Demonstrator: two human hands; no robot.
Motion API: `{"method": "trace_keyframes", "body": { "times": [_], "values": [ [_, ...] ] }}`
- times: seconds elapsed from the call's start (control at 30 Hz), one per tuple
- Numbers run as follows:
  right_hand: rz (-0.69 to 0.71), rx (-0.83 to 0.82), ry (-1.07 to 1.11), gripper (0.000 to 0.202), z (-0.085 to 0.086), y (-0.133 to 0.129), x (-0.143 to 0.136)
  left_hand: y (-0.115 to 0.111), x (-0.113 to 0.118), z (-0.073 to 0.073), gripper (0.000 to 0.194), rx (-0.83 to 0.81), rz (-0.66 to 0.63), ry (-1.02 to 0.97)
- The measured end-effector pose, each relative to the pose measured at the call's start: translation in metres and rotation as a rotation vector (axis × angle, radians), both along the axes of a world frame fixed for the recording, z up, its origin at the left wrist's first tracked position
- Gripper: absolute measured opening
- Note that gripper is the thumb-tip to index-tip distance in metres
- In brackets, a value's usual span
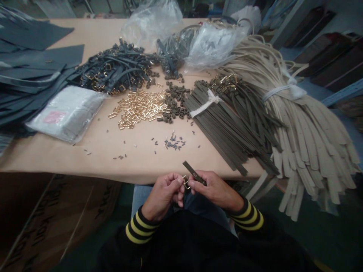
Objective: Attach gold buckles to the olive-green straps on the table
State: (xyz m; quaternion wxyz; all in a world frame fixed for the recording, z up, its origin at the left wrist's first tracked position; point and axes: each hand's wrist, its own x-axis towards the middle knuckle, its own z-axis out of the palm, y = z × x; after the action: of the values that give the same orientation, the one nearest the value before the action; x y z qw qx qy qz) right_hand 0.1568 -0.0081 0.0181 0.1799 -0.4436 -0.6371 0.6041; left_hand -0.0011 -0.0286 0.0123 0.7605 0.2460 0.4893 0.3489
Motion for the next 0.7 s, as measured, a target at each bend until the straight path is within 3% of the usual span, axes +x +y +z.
{"method": "trace_keyframes", "body": {
  "times": [0.2,0.37,0.6,0.7],
  "values": [
    [-0.025,-0.008,0.033,0.016,-0.0011,0.0011,0.0002,-0.0043,-0.0001,-0.0013,0.026,0.029,0.013,-0.031],
    [-0.024,0.036,0.006,0.014,0.0011,0.0004,0.0011,-0.0048,0.0006,-0.0004,0.026,0.116,-0.033,0.09],
    [0.017,0.092,-0.054,0.011,0.0005,-0.0022,-0.0008,-0.0034,-0.0027,0.0009,0.029,0.035,-0.134,0.094],
    [-0.028,0.074,-0.054,0.014,-0.0011,-0.0024,0.0004,-0.0046,-0.001,-0.0014,0.027,-0.02,-0.044,0.032]
  ]
}}
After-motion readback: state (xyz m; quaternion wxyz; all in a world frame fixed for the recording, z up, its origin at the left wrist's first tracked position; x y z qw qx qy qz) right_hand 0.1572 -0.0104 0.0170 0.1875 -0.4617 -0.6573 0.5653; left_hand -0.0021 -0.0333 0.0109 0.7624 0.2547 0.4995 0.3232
